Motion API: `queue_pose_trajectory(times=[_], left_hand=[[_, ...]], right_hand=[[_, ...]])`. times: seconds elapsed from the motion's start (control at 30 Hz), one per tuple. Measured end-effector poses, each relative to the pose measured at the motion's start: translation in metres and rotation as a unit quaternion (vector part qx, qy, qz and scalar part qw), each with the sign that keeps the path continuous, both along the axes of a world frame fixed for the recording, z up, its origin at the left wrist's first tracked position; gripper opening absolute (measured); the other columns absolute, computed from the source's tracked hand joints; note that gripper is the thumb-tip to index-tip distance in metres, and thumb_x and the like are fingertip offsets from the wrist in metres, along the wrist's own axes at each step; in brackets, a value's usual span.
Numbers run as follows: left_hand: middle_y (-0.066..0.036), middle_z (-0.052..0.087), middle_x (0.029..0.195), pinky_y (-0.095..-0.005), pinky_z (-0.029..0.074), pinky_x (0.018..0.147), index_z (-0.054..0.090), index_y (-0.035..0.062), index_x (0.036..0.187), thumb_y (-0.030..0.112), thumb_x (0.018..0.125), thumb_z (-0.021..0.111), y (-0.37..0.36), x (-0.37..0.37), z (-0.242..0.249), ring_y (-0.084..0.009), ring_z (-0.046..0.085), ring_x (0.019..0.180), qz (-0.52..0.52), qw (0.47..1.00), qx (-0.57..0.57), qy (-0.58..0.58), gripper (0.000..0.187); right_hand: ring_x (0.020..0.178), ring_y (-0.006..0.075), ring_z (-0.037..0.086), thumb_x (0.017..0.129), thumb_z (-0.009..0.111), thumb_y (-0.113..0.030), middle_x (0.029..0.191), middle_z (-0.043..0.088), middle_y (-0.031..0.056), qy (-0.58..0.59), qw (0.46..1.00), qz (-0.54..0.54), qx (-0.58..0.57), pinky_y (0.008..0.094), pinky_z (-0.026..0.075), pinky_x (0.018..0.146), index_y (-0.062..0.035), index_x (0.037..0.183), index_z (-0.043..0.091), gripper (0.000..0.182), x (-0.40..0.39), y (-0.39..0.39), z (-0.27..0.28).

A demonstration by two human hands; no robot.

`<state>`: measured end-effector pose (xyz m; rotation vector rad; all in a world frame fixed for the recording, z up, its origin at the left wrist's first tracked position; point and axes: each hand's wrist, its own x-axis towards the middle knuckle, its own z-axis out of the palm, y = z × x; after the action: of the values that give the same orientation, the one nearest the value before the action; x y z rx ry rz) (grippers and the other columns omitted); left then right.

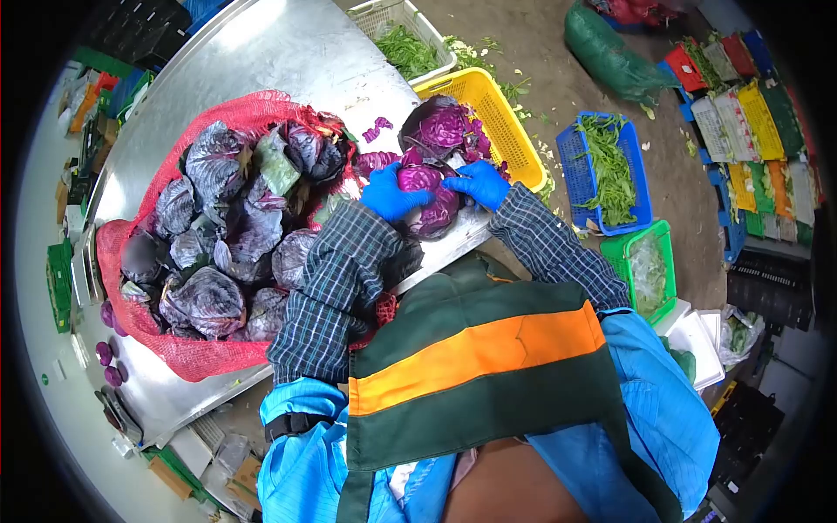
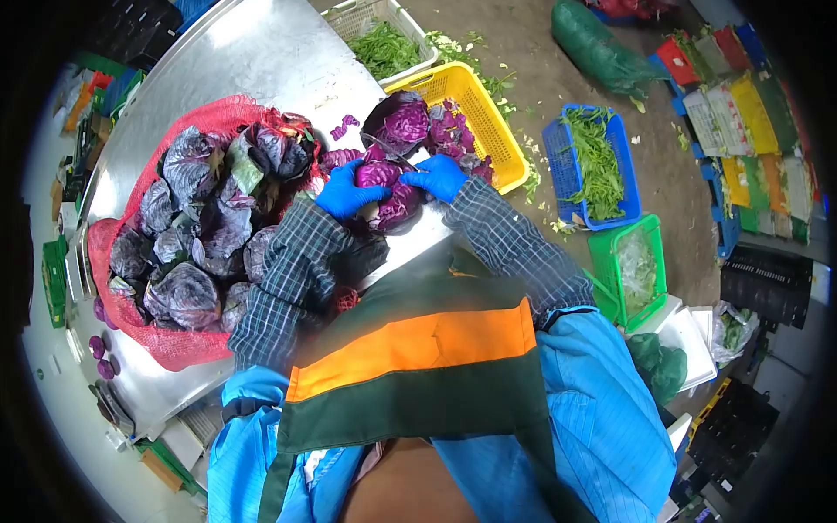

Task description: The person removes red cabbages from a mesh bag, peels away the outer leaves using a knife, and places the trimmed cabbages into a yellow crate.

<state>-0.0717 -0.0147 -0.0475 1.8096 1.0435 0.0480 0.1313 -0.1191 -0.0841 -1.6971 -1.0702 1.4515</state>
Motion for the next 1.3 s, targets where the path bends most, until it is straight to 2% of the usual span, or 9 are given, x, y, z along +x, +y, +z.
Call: queue_pose_trajectory(times=[0.1, 0.2, 0.43, 0.5, 0.67, 0.8, 1.17, 1.23, 1.3], left_hand=[[-0.027, 0.057, 0.117, -0.0440, 0.048, 0.091, 0.053, -0.0009, 0.124, 0.063, 0.055, 0.076, 0.002, 0.002, 0.001, -0.0350, 0.060, 0.105, 0.028, 0.993, -0.094, -0.068, 0.096], [-0.029, 0.058, 0.112, -0.0420, 0.048, 0.088, 0.050, -0.0020, 0.125, 0.068, 0.063, 0.070, -0.005, 0.016, 0.007, -0.0371, 0.060, 0.103, 0.017, 0.989, 0.079, 0.127, 0.096], [-0.029, 0.055, 0.115, -0.0439, 0.047, 0.091, 0.051, 0.0013, 0.125, 0.070, 0.064, 0.067, -0.004, 0.013, 0.002, -0.0409, 0.057, 0.104, 0.015, 0.987, 0.102, 0.127, 0.093], [-0.029, 0.046, 0.125, -0.0465, 0.045, 0.092, 0.046, 0.0054, 0.131, 0.071, 0.061, 0.067, -0.008, 0.010, 0.005, -0.0424, 0.053, 0.111, 0.012, 0.987, 0.096, 0.127, 0.098], [-0.026, 0.047, 0.124, -0.0467, 0.045, 0.093, 0.046, 0.0089, 0.132, 0.065, 0.064, 0.069, -0.013, 0.006, -0.005, -0.0418, 0.052, 0.112, 0.024, 0.990, 0.106, 0.085, 0.091], [-0.024, 0.049, 0.121, -0.0468, 0.044, 0.094, 0.048, 0.0104, 0.131, 0.060, 0.065, 0.071, -0.024, -0.001, -0.004, -0.0407, 0.051, 0.111, 0.020, 0.988, 0.148, 0.039, 0.086], [-0.019, 0.051, 0.119, -0.0380, 0.041, 0.097, 0.052, 0.0008, 0.124, 0.028, 0.064, 0.084, -0.037, 0.001, -0.054, -0.0279, 0.052, 0.109, 0.213, 0.937, 0.047, -0.271, 0.073], [-0.019, 0.050, 0.119, -0.0382, 0.041, 0.098, 0.051, -0.0001, 0.124, 0.028, 0.066, 0.083, -0.034, 0.002, -0.059, -0.0286, 0.051, 0.110, 0.218, 0.940, 0.045, -0.258, 0.072], [-0.021, 0.050, 0.119, -0.0380, 0.040, 0.098, 0.050, -0.0007, 0.124, 0.031, 0.067, 0.081, -0.031, 0.004, -0.062, -0.0297, 0.051, 0.110, 0.226, 0.939, 0.030, -0.259, 0.072]], right_hand=[[0.051, 0.0095, 0.051, 0.085, 0.066, -0.030, 0.061, 0.057, 0.0029, -0.026, 1.000, -0.001, -0.013, 0.0265, 0.041, 0.046, -0.0022, 0.080, 0.066, 0.028, -0.002, 0.004, 0.003], [0.053, 0.0178, 0.059, 0.083, 0.065, -0.036, 0.065, 0.063, 0.0101, -0.065, 0.998, -0.010, -0.020, 0.0316, 0.048, 0.051, -0.0023, 0.091, 0.068, 0.035, -0.005, 0.010, 0.009], [0.053, 0.0132, 0.056, 0.084, 0.067, -0.027, 0.063, 0.059, 0.0058, 0.061, 0.992, -0.107, 0.012, 0.0275, 0.045, 0.048, -0.0022, 0.094, 0.067, 0.027, -0.010, 0.018, 0.012], [0.057, 0.0125, 0.059, 0.084, 0.067, -0.026, 0.064, 0.060, 0.0071, -0.104, 0.994, 0.008, -0.034, 0.0270, 0.047, 0.049, -0.0035, 0.099, 0.067, 0.027, -0.010, 0.018, 0.041], [0.064, 0.0243, 0.065, 0.076, 0.068, -0.031, 0.074, 0.067, 0.0136, -0.267, 0.963, 0.015, 0.015, 0.0357, 0.052, 0.064, -0.0032, 0.094, 0.069, 0.033, -0.010, 0.022, 0.021], [0.064, 0.0259, 0.065, 0.076, 0.067, -0.032, 0.071, 0.066, 0.0152, -0.198, 0.976, -0.014, -0.095, 0.0377, 0.051, 0.063, -0.0022, 0.089, 0.068, 0.032, 0.007, 0.029, 0.011], [0.059, 0.0242, 0.063, 0.079, 0.064, -0.033, 0.071, 0.064, 0.0149, -0.219, 0.972, -0.070, -0.044, 0.0384, 0.052, 0.060, -0.0003, 0.088, 0.065, 0.034, 0.044, 0.066, -0.021], [0.064, 0.0227, 0.065, 0.079, 0.067, -0.033, 0.073, 0.066, 0.0126, -0.177, 0.977, -0.085, -0.079, 0.0365, 0.053, 0.065, -0.0015, 0.092, 0.067, 0.034, 0.041, 0.055, 0.004], [0.085, 0.0235, 0.066, 0.078, 0.070, -0.032, 0.090, 0.067, 0.0140, -0.122, 0.974, -0.172, 0.084, 0.0354, 0.052, 0.079, -0.0034, 0.108, 0.064, 0.042, 0.027, 0.035, 0.024]])
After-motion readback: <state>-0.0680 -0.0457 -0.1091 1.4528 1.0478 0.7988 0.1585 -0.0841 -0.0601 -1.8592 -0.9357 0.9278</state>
